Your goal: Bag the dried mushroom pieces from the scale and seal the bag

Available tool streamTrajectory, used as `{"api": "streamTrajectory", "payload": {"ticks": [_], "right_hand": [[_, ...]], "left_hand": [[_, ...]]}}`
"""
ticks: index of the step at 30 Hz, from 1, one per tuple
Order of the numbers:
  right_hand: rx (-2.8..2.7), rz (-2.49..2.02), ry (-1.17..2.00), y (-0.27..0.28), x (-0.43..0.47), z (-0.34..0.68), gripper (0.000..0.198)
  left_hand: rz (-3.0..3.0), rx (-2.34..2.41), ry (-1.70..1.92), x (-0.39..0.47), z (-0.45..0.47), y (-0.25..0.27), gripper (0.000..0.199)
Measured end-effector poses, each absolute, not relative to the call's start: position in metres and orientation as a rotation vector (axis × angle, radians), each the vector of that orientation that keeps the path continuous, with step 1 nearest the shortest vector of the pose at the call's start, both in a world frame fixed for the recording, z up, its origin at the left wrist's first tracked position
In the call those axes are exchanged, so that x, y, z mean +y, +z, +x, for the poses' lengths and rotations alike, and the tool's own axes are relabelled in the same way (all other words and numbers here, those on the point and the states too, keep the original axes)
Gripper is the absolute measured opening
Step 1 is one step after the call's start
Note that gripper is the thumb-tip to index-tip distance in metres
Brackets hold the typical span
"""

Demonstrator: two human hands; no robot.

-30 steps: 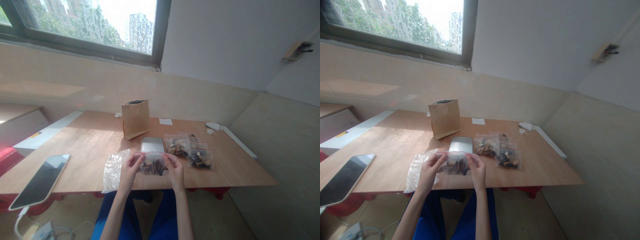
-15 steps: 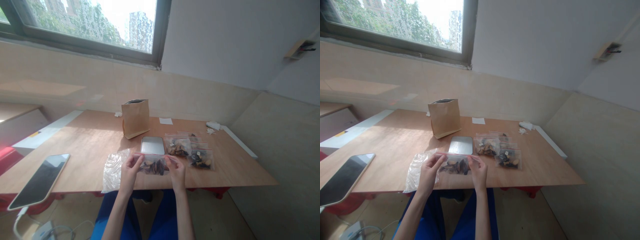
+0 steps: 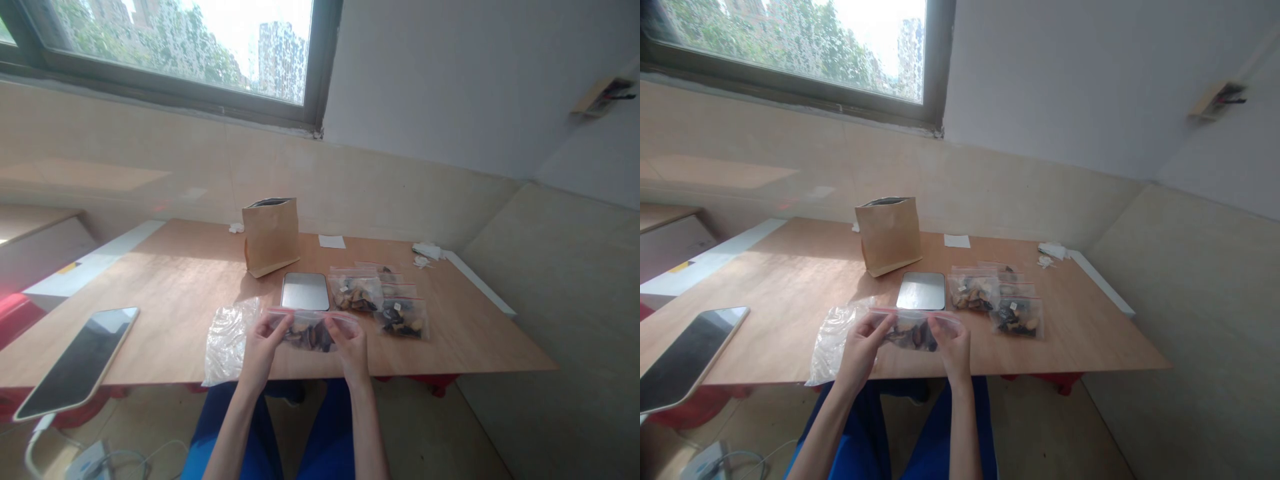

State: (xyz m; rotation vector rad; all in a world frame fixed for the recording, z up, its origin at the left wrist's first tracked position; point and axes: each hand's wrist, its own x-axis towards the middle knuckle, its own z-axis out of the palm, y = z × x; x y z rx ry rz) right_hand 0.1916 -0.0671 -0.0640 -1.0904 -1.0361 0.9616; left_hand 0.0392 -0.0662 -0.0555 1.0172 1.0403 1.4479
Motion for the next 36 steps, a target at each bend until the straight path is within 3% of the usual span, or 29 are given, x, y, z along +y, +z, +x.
{"api": "streamTrajectory", "payload": {"ticks": [12, 28, 36], "right_hand": [[-1.093, -1.119, 0.824, -0.061, -0.072, 0.192, 0.017], [-1.201, -1.101, 0.983, -0.055, -0.07, 0.194, 0.022], [-1.25, -1.112, 0.846, -0.055, -0.071, 0.191, 0.015]], "left_hand": [[0.99, 1.13, 1.491, -0.072, 0.042, -0.044, 0.027], [1.043, 1.103, 1.38, -0.067, 0.037, -0.047, 0.029], [1.08, 1.128, 1.396, -0.069, 0.037, -0.047, 0.027]]}}
